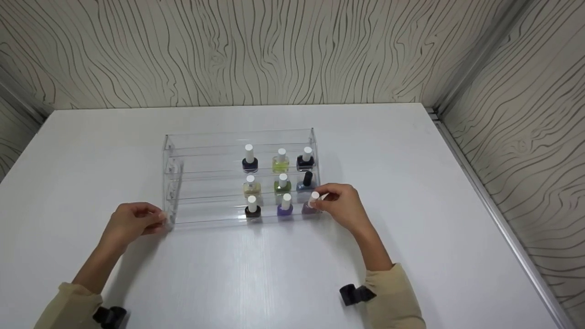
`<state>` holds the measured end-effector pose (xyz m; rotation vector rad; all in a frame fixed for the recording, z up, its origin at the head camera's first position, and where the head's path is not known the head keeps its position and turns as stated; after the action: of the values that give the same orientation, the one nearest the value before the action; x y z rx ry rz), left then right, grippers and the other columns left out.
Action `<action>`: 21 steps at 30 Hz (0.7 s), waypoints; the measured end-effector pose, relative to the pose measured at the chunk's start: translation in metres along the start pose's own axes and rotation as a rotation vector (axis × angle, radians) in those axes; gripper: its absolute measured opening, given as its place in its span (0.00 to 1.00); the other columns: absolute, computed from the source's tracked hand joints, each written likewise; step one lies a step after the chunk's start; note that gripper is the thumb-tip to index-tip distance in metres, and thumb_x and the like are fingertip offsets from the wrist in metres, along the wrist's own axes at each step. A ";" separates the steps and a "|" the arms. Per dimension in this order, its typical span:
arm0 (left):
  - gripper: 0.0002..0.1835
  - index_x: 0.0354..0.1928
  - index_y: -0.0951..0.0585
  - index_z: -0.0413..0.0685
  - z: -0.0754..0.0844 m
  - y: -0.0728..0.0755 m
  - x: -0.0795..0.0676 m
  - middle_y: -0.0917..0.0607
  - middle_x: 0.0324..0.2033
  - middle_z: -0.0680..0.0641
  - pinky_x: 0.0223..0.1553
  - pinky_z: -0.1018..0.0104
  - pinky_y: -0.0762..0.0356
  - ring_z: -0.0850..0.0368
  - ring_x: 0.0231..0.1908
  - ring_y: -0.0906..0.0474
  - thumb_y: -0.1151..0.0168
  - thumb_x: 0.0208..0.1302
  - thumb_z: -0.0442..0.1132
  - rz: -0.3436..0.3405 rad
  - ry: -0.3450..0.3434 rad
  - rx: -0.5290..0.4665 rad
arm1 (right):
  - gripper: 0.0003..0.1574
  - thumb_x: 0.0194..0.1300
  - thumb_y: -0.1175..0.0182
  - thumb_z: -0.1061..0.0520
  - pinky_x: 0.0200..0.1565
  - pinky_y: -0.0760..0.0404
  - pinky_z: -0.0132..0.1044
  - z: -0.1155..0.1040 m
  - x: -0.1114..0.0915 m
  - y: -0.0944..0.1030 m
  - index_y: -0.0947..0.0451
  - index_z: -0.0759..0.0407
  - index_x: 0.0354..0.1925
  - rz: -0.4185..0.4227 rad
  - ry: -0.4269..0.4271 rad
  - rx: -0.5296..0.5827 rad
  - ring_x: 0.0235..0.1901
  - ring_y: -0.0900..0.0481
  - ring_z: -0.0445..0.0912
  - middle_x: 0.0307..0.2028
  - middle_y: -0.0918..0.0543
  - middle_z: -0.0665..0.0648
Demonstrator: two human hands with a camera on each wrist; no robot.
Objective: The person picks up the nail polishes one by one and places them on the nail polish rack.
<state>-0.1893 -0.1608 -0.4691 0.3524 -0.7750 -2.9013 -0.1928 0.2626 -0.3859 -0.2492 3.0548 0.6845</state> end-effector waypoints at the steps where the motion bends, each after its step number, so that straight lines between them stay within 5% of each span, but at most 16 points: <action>1: 0.02 0.29 0.18 0.38 0.008 0.003 -0.006 0.20 0.22 0.44 0.20 0.71 0.23 0.56 0.21 0.21 0.39 0.55 0.30 -0.001 0.007 -0.008 | 0.19 0.49 0.33 0.65 0.31 0.21 0.33 0.000 0.000 0.000 0.22 0.74 0.40 -0.001 0.005 0.007 0.27 0.23 0.39 0.29 0.20 0.59; 7: 0.03 0.29 0.19 0.34 0.042 0.013 -0.030 0.21 0.22 0.43 0.25 0.69 0.21 0.57 0.21 0.22 0.40 0.55 0.27 -0.003 0.037 -0.032 | 0.18 0.51 0.34 0.65 0.32 0.21 0.34 0.001 0.000 -0.002 0.23 0.75 0.40 -0.023 0.033 0.033 0.28 0.21 0.40 0.30 0.19 0.61; 21: 0.03 0.29 0.19 0.34 0.040 0.012 -0.028 0.20 0.21 0.46 0.25 0.67 0.21 0.58 0.21 0.22 0.40 0.55 0.28 -0.003 0.025 -0.023 | 0.22 0.54 0.35 0.60 0.34 0.21 0.33 0.002 -0.006 0.004 0.23 0.68 0.48 -0.037 0.025 -0.045 0.30 0.23 0.42 0.37 0.21 0.62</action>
<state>-0.1722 -0.1472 -0.4238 0.3864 -0.7371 -2.9005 -0.1879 0.2679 -0.3863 -0.3170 3.0526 0.7546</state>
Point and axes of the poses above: each hand's wrist, its own x-axis towards the middle knuckle, its own y-axis out of the back of the hand, z = x × y, the point moved 6 cm from there along x, towards the middle knuckle
